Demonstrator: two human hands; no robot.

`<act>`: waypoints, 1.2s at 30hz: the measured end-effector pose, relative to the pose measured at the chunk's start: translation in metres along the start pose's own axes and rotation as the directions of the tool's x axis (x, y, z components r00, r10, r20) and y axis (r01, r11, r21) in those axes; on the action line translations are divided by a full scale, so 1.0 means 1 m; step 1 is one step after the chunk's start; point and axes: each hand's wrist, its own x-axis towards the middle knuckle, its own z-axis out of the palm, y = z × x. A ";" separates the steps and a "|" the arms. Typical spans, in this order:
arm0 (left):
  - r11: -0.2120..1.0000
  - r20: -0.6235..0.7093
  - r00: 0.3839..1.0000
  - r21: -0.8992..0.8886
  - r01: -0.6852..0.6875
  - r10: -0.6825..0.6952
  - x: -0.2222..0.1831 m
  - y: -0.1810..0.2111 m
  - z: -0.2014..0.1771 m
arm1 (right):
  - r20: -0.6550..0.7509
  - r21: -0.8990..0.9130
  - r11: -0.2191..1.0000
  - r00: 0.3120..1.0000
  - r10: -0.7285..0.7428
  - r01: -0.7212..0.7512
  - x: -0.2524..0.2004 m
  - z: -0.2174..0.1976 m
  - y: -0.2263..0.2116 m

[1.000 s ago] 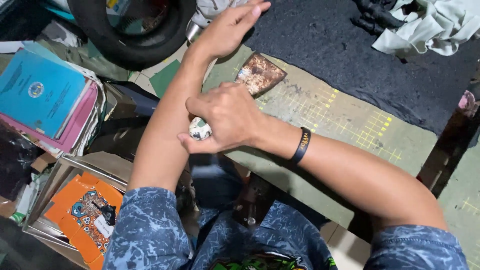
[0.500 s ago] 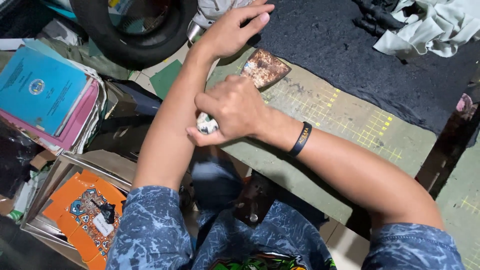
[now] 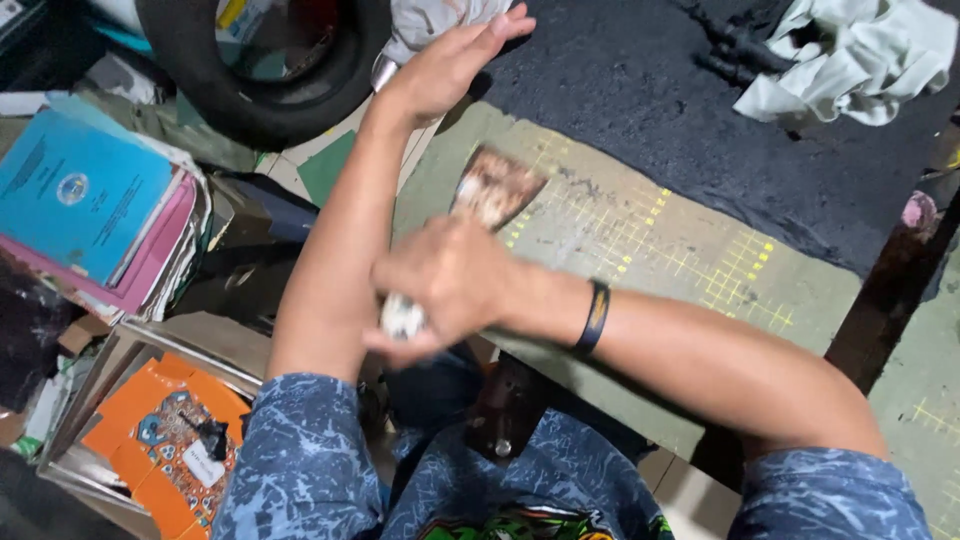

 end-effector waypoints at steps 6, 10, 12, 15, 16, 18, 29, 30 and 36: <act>0.994 -0.019 0.994 0.042 0.105 -0.104 -0.003 0.026 0.000 | -0.019 0.042 0.999 1.000 0.001 0.000 -0.001 0.003 0.018; 0.994 -0.025 0.994 -0.047 0.101 -0.102 -0.001 0.017 -0.001 | 0.001 0.076 0.997 1.000 -0.017 0.017 -0.004 0.001 0.015; 0.998 -0.013 1.000 -0.062 0.011 -0.012 -0.002 0.004 0.001 | -0.014 0.024 1.000 1.000 -0.009 0.009 0.002 -0.002 0.026; 0.997 -0.012 1.000 -0.082 0.006 -0.007 -0.004 0.014 -0.003 | -0.027 0.038 0.999 1.000 -0.005 0.006 0.011 -0.003 0.018; 0.990 -0.012 0.995 -0.102 0.094 -0.095 -0.002 0.021 -0.002 | -0.016 0.102 0.995 1.000 0.007 -0.006 0.011 -0.004 0.013; 0.991 -0.002 0.999 -0.130 0.036 -0.036 0.003 0.007 -0.002 | 0.004 0.118 0.993 1.000 0.005 -0.006 0.008 -0.004 0.021; 0.976 0.021 0.993 -0.179 0.122 -0.120 -0.007 0.035 0.002 | -0.036 0.040 0.999 0.999 -0.018 0.020 0.005 -0.009 0.041; 0.971 0.022 0.988 -0.186 0.153 -0.152 -0.008 0.038 0.002 | -0.040 0.048 0.999 0.999 -0.016 0.018 0.005 -0.010 0.041; 0.965 0.030 0.983 -0.189 0.184 -0.181 -0.009 0.041 0.004 | -0.047 0.005 0.999 0.998 -0.043 0.043 0.003 -0.007 0.043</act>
